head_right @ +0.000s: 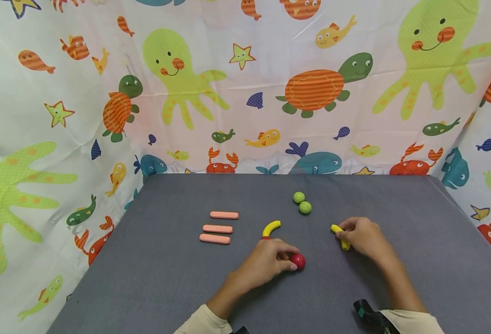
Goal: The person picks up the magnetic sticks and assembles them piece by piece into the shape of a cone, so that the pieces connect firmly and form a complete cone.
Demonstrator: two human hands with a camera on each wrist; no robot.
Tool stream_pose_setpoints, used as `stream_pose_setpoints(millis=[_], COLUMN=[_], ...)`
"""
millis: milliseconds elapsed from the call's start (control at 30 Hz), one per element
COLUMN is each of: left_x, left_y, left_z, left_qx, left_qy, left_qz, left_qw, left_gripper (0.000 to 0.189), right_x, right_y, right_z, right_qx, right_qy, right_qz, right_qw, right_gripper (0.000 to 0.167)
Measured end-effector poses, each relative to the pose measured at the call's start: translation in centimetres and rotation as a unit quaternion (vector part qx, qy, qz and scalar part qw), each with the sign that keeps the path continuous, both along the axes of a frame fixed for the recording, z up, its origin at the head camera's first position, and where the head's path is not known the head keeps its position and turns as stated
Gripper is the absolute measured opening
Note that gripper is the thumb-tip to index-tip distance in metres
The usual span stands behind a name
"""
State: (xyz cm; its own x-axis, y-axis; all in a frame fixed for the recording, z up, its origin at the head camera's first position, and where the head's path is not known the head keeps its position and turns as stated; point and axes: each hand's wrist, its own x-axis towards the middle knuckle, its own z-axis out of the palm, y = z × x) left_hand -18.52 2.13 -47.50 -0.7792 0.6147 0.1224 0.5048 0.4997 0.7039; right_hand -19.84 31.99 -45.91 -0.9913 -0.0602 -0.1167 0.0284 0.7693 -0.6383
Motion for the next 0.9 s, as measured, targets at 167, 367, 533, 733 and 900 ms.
stream_pose_setpoints(millis=[167,367,533,733,900], left_x=[0.1,0.1,0.1,0.2,0.2], left_y=[0.0,0.0,0.2,0.2,0.1], left_z=[0.1,0.1,0.0,0.0,0.0], left_qx=[-0.015,-0.02,-0.021,-0.014,-0.003], left_qy=[0.007,0.012,0.021,0.018,0.001], left_qz=[-0.002,-0.002,0.004,0.011,0.017], left_qw=[0.9999,0.9997,0.9995,0.9997,0.9998], left_gripper=[0.029,0.031,0.029,0.029,0.029], right_x=[0.1,0.3,0.4,0.4,0.4], right_y=[-0.7,-1.7,-2.5,-3.3,-4.0], right_z=[0.4,0.8,1.0,1.1,1.0], right_qx=[-0.017,-0.045,-0.074,-0.111,-0.159], right_qy=[0.001,-0.012,-0.026,-0.045,-0.066], right_qz=[0.004,0.005,0.013,0.018,0.023], right_qw=[0.9998,0.9989,0.9968,0.9927,0.9847], right_gripper=[0.031,0.037,0.04,0.043,0.045])
